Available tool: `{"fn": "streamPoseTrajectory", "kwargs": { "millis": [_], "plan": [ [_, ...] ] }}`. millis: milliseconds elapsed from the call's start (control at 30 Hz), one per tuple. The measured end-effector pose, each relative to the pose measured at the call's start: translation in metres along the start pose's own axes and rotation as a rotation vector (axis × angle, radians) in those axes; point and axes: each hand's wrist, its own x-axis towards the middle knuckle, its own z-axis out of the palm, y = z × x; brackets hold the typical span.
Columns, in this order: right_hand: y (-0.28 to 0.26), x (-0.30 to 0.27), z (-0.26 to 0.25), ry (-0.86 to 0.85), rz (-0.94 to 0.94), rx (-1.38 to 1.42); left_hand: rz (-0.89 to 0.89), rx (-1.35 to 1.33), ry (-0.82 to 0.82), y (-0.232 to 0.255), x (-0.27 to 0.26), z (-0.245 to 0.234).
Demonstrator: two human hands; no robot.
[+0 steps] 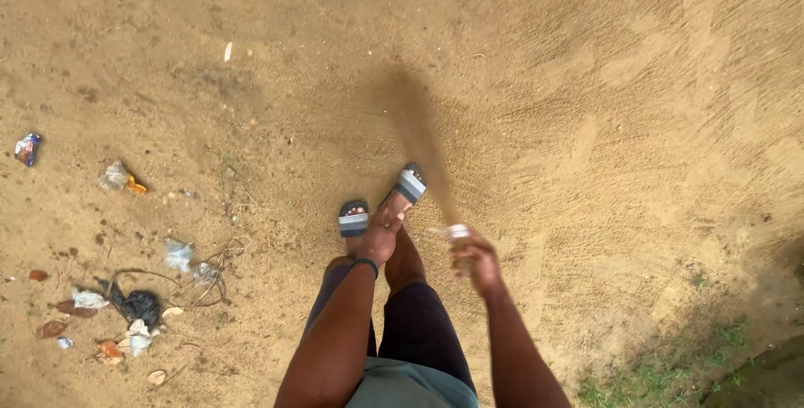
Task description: Sweep debris and leaves from a dirt and concrete outdoor area using a bundle-style broom.
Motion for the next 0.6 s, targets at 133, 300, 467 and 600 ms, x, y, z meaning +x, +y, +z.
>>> {"fn": "streamPoseTrajectory", "kwargs": {
  "millis": [133,300,467,600],
  "plan": [
    [-0.051,0.004,-0.055,0.298,-0.115,0.005,-0.265,-0.477,0.032,0.098,0.006,-0.09],
    [-0.078,0.056,-0.089,0.38,-0.168,0.082,-0.297,-0.757,-0.001,0.136,0.024,-0.109],
    [-0.039,0.111,0.002,0.084,-0.107,-0.068,-0.365,-0.694,0.069,0.126,0.038,-0.1],
    [-0.036,0.099,0.099,-0.097,0.064,-0.252,-0.195,-0.246,-0.051,0.076,0.034,-0.095]
  ]
}}
